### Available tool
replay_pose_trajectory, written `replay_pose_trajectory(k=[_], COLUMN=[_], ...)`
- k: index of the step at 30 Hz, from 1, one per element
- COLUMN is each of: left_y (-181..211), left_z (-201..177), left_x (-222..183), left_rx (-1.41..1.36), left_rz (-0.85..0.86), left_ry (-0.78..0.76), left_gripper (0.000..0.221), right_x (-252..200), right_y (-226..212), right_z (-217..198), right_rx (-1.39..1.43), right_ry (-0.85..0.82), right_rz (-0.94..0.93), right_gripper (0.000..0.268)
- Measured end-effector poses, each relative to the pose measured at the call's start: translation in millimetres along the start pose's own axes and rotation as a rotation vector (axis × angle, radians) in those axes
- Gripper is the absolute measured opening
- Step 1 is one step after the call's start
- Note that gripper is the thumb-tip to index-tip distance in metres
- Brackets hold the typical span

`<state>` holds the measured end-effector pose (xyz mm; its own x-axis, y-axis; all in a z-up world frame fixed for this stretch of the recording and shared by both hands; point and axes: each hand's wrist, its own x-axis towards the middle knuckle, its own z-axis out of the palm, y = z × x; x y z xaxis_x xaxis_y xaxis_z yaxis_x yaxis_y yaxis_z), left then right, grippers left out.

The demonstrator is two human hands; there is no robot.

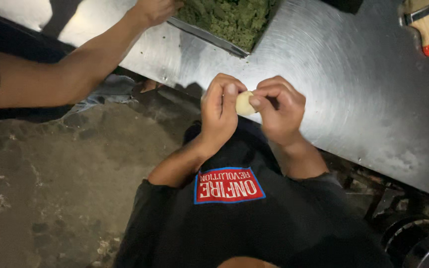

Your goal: The person takes pieces of dough, fills them with a green paste from a metal tray, and rolls them into balls.

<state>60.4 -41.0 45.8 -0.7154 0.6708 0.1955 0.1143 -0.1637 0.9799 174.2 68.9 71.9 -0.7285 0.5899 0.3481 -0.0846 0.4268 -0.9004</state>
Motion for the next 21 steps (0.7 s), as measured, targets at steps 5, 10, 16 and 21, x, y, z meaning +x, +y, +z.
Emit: replay_pose_trajectory(k=[5,10,16,21], left_y=[-26.6,-43.0,-96.0,-161.0], left_z=[2.5,3.6,45.5,80.4], left_x=[15.9,24.6,26.0,19.8], left_rx=[0.026,0.015,-0.631,-0.666], left_rz=[-0.286,-0.327,-1.021,-1.396], left_ry=[0.001,-0.186,-0.227,-0.204], left_gripper=[0.053,0.06,0.062,0.063], right_x=[-16.9,2.7,12.2,-9.7], right_y=[-12.6,-6.7,19.5,45.7], right_z=[10.5,-24.0,-38.8,-40.2], right_rx=[-0.419,-0.268,-0.443,-0.548], right_ry=[0.02,-0.135,-0.296,-0.258], right_rz=[-0.244,-0.152,-0.079,-0.028], right_gripper=[0.033,0.037,0.034,0.041])
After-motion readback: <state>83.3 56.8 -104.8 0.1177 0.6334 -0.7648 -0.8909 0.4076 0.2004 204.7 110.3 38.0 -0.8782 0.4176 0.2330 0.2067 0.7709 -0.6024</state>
